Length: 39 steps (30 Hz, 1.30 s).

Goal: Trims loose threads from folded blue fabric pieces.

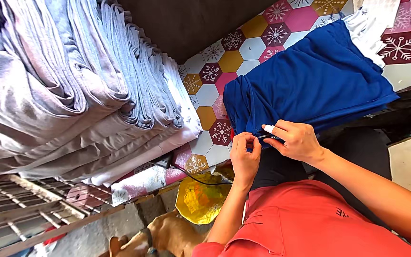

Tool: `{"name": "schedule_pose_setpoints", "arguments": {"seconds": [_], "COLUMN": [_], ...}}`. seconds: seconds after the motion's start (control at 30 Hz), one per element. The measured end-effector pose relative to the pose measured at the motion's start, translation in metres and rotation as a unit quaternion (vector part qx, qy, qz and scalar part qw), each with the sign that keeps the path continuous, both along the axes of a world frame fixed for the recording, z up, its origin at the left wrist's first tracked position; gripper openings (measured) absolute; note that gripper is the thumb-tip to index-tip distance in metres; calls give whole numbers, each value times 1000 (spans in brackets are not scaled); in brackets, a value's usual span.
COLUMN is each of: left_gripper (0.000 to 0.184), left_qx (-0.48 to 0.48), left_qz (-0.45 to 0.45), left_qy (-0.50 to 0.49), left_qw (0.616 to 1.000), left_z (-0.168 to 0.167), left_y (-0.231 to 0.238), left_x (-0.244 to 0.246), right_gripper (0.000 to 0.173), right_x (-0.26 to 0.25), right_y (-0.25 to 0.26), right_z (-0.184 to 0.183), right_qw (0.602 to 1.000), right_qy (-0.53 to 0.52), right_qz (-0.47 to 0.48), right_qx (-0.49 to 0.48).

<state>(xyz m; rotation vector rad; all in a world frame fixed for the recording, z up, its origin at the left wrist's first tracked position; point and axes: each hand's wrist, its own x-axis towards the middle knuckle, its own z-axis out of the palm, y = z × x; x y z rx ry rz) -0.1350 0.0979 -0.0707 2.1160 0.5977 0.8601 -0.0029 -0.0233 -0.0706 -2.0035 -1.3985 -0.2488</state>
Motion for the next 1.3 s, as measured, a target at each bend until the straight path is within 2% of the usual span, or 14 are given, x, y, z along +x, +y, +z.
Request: {"name": "schedule_pose_setpoints", "arguments": {"seconds": [0.27,0.57,0.73,0.93,1.0,1.07,1.1,1.13,1.17,1.2,1.23,1.27,1.3], "left_gripper": [5,5,5,5,6,10,13,17,22,26,29,31,33], "left_qx": [-9,-4,0,-5,-8,4,22,36,30,9,-5,-11,-8], "left_qz": [-9,-20,-28,-27,-39,-60,-71,-88,-108,-120,-120,-111,-93], "left_qy": [2,6,4,-1,17,111,204,327,473,605,689,718,682], "left_qw": [1000,1000,1000,1000,999,992,976,940,874,787,715,688,725], "left_z": [4,3,2,1,4,16,27,41,56,66,69,69,69], "left_y": [-1,-2,-2,-4,-3,3,9,17,26,35,43,49,51], "left_x": [-1,-2,0,-3,-9,-26,-38,-51,-60,-64,-66,-69,-71], "right_gripper": [32,30,26,33,33,33,33,33,33,34,34,34,35], "right_x": [-10,-13,-13,-10,-10,-6,-3,0,3,6,8,9,10], "right_y": [8,10,11,2,0,-4,-7,-10,-12,-14,-16,-17,-17], "right_z": [0,-8,-11,-11,-9,-6,-3,-1,1,2,2,1,-1], "right_qw": [997,996,996,998,998,998,997,996,994,992,991,990,989], "right_qy": [35,36,26,46,43,45,53,66,82,95,106,113,119], "right_qz": [-53,-38,-33,-30,-29,-41,-52,-63,-72,-80,-85,-88,-91], "right_qx": [36,73,73,40,33,25,19,13,8,3,0,1,2]}}
